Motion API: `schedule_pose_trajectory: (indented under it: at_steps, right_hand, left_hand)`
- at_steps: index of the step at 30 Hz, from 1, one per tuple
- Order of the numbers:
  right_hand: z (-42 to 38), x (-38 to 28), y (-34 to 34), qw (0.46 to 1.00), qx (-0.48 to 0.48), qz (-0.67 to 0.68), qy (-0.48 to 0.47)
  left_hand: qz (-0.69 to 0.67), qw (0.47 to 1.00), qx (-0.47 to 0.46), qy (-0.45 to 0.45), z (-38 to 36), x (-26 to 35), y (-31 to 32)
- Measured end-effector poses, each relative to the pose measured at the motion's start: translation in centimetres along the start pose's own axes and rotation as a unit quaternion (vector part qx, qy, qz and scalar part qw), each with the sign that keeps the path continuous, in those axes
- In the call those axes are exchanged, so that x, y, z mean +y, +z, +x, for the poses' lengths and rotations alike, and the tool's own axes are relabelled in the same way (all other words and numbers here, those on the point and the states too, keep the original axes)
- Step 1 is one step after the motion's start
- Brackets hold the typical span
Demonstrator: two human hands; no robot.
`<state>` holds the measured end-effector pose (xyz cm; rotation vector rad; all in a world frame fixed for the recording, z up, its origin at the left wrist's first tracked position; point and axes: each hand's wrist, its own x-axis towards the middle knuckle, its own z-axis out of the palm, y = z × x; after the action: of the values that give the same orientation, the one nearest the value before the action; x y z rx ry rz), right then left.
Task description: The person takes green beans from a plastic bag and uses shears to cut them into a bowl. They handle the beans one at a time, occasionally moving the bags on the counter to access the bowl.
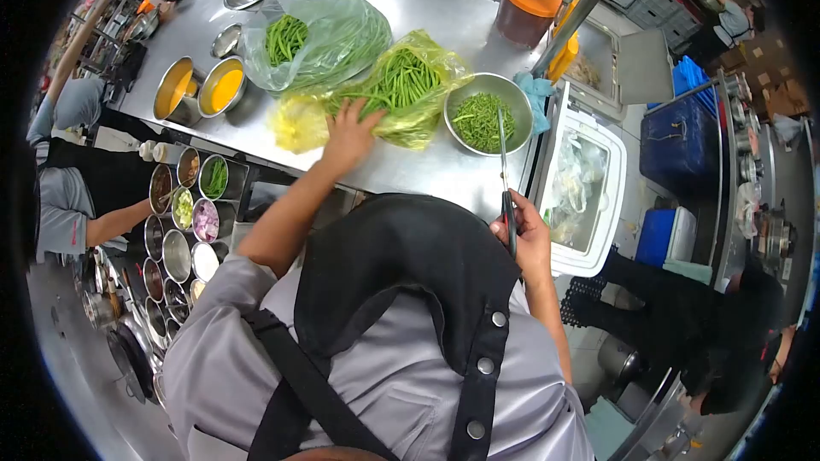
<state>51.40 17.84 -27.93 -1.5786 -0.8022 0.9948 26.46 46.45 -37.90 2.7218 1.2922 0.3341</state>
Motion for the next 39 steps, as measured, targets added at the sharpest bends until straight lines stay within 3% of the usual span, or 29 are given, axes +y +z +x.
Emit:
schedule_pose_trajectory:
  at_steps: [2,5,9,11,12,16,22,23,25,27,29,32,34,38,39]
  right_hand:
    - [0.6,0.7,-0.7,1.000,-0.014,0.019,-0.015]
    - [0.5,1.0,-1.6,0.999,-0.023,0.022,-0.009]
    - [0.5,1.2,-3.4,0.998,-0.011,0.049,-0.049]
    - [0.7,2.2,-3.9,0.995,-0.010,0.082,-0.060]
    - [1.1,2.8,-4.1,0.995,-0.017,0.078,-0.058]
    - [1.7,2.9,-3.5,0.997,-0.025,0.049,-0.045]
    - [2.3,2.5,-3.9,0.997,-0.049,0.057,-0.027]
    - [2.3,2.3,-3.8,0.997,-0.044,0.057,-0.034]
    - [2.5,2.4,-3.8,0.996,-0.038,0.071,-0.036]
    - [2.3,2.5,-3.7,0.995,-0.032,0.088,-0.029]
    - [2.4,1.4,-3.9,0.992,-0.037,0.119,0.003]
    - [2.4,1.3,-4.1,0.993,-0.029,0.113,-0.018]
    - [2.5,0.7,-3.8,0.992,-0.019,0.123,-0.031]
    - [3.8,1.1,-3.1,0.991,-0.039,0.125,-0.039]
    - [3.9,1.5,-3.1,0.991,-0.054,0.114,-0.042]
  left_hand:
    - [0.038,0.999,-0.003,0.013,1.8,-4.2,0.1]
    - [-0.045,0.996,0.025,0.067,1.6,-7.5,-1.0]
    - [0.015,1.000,0.014,-0.010,0.8,-1.8,-4.4]
    - [-0.044,0.997,0.033,0.059,0.2,0.4,-4.3]
    - [-0.004,0.989,0.093,0.112,-0.1,1.6,-3.9]
    - [-0.054,0.971,0.132,0.191,-1.0,4.7,-1.9]
    - [-0.109,0.983,0.003,0.148,-3.5,6.8,-2.4]
    - [-0.109,0.983,0.002,0.149,-3.3,6.6,-2.7]
    - [-0.226,0.964,0.090,0.106,-3.0,6.1,-4.0]
    - [-0.169,0.968,0.161,0.096,-1.7,3.9,-4.8]
    - [-0.148,0.975,0.160,0.051,-0.2,1.1,-5.0]
    - [-0.119,0.984,0.127,0.024,1.1,0.5,-6.1]
    - [-0.039,0.996,0.055,0.063,1.2,0.5,-5.9]
    - [0.004,0.996,0.084,0.033,2.9,-0.4,-5.1]
    - [-0.047,0.999,0.019,0.003,4.1,-1.8,-4.7]
